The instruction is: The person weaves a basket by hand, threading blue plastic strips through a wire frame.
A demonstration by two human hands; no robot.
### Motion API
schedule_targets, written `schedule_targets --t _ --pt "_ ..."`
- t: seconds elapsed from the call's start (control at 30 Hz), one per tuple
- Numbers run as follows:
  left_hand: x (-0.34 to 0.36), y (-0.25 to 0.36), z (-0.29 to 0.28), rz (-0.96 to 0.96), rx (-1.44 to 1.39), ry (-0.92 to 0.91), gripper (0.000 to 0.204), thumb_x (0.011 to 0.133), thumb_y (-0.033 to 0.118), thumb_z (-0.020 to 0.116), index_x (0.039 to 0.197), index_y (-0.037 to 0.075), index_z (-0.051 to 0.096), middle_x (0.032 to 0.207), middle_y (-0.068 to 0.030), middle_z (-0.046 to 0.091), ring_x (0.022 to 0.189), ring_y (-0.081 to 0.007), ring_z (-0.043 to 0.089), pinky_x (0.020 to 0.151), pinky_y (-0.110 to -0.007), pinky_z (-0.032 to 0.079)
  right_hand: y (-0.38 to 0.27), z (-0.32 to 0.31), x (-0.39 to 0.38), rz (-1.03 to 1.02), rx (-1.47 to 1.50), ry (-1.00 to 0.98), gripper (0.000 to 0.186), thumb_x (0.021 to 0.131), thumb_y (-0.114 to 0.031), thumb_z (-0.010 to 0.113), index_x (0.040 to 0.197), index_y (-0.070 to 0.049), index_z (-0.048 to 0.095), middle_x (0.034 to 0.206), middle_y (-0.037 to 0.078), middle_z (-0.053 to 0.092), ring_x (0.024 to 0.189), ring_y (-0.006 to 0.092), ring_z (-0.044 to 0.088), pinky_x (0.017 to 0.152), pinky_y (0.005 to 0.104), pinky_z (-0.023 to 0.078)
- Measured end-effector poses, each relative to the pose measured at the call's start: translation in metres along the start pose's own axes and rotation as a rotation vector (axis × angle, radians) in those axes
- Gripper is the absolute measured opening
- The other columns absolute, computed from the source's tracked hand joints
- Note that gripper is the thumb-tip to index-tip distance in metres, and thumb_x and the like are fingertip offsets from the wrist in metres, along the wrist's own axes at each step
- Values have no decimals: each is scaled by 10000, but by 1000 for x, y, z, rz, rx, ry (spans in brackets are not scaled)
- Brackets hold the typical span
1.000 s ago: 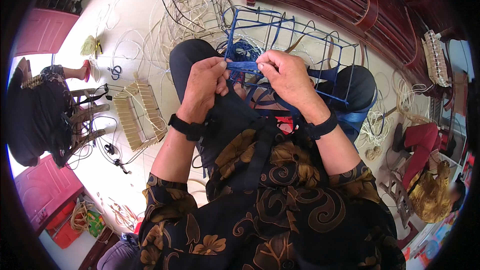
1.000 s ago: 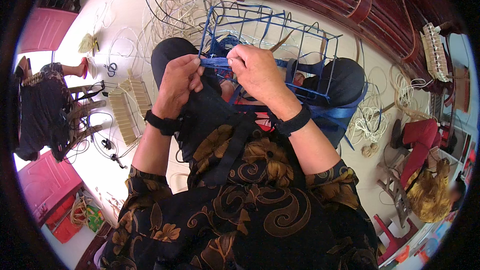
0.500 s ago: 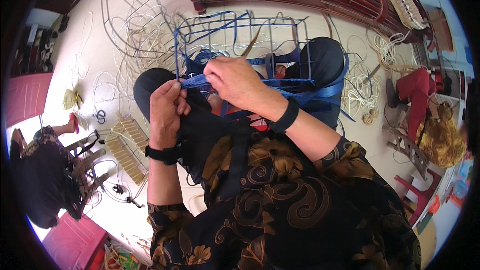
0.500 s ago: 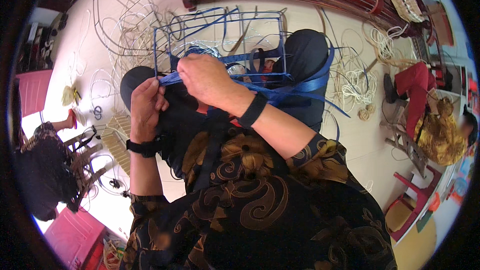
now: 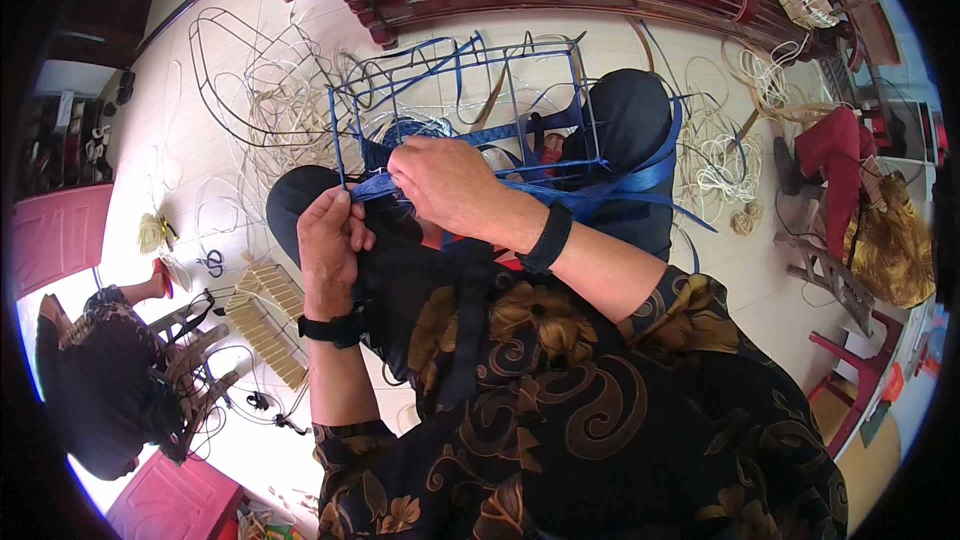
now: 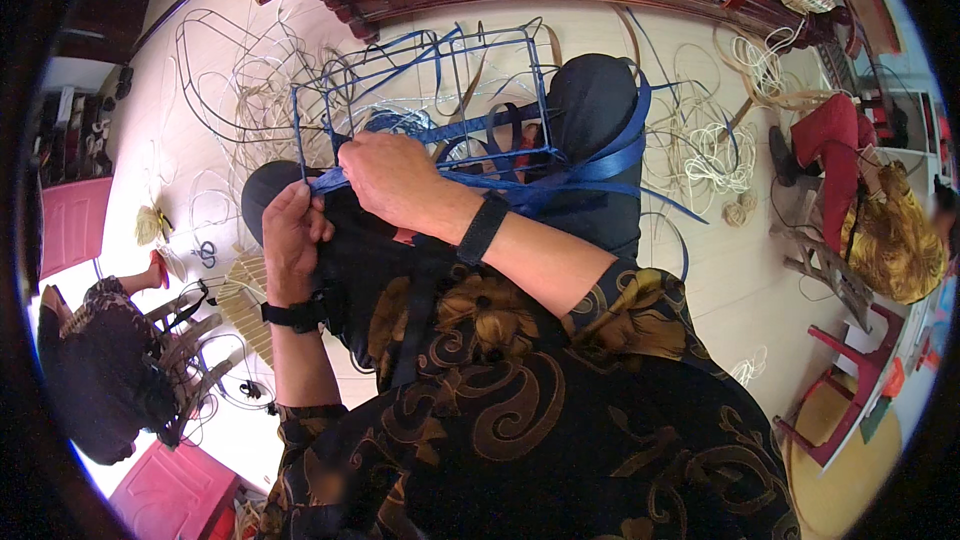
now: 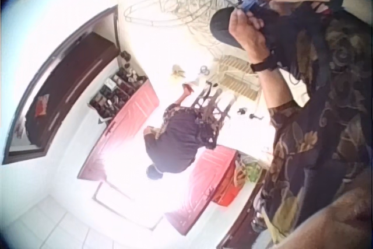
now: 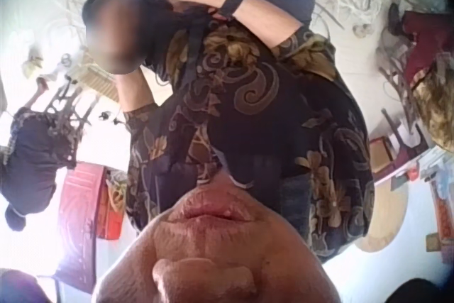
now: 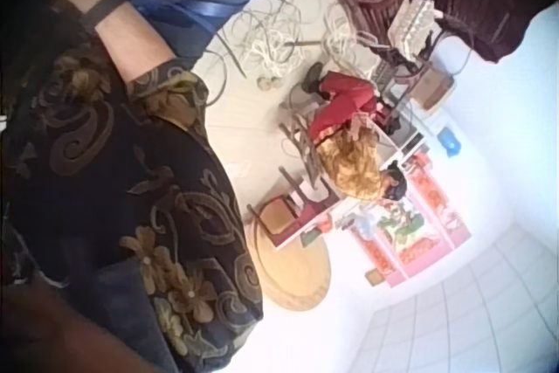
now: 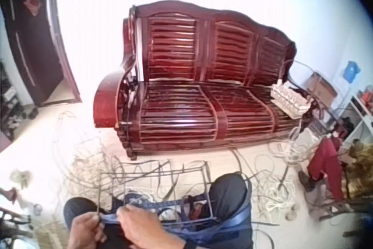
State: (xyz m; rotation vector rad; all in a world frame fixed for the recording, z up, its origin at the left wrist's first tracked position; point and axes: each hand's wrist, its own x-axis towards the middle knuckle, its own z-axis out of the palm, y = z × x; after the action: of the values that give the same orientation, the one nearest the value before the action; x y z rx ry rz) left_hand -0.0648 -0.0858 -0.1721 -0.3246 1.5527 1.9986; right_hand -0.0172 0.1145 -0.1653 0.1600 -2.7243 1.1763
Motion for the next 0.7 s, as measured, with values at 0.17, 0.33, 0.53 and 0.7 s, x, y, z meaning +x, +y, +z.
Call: schedule_targets --t 0.17,0.33,0.53,0.7 --pt "-2 1 4 -8 -3 2 194 1009 121 497 1041 -20 626 728 -45 568 435 -100 422 441 -278 407 -1 -2 1 25 -4 -31 115 885 -175 598 881 -62 616 810 117 613 768 344 623 662 446 499" --pt "-1 0 -1 -19 22 -30 198 1015 154 499 1078 -1 604 753 -53 576 449 -114 425 471 -294 418 -5 -7 1 31 -7 -36 110 897 -173 595 885 -67 619 805 111 614 754 344 618 656 446 488" --pt "-2 -1 0 1 17 -11 179 1012 139 503 1062 -1 602 756 -55 578 442 -113 431 465 -294 424 -7 -8 2 14 37 -10 85 886 -143 614 881 -59 620 795 118 616 740 348 613 647 441 477" --pt "-1 -2 -1 -3 -11 -1 170 1011 125 501 1055 -2 604 753 -56 579 437 -112 435 455 -292 421 -9 -11 3 20 33 -23 73 879 -133 625 877 -59 621 786 119 613 729 346 612 640 435 475"
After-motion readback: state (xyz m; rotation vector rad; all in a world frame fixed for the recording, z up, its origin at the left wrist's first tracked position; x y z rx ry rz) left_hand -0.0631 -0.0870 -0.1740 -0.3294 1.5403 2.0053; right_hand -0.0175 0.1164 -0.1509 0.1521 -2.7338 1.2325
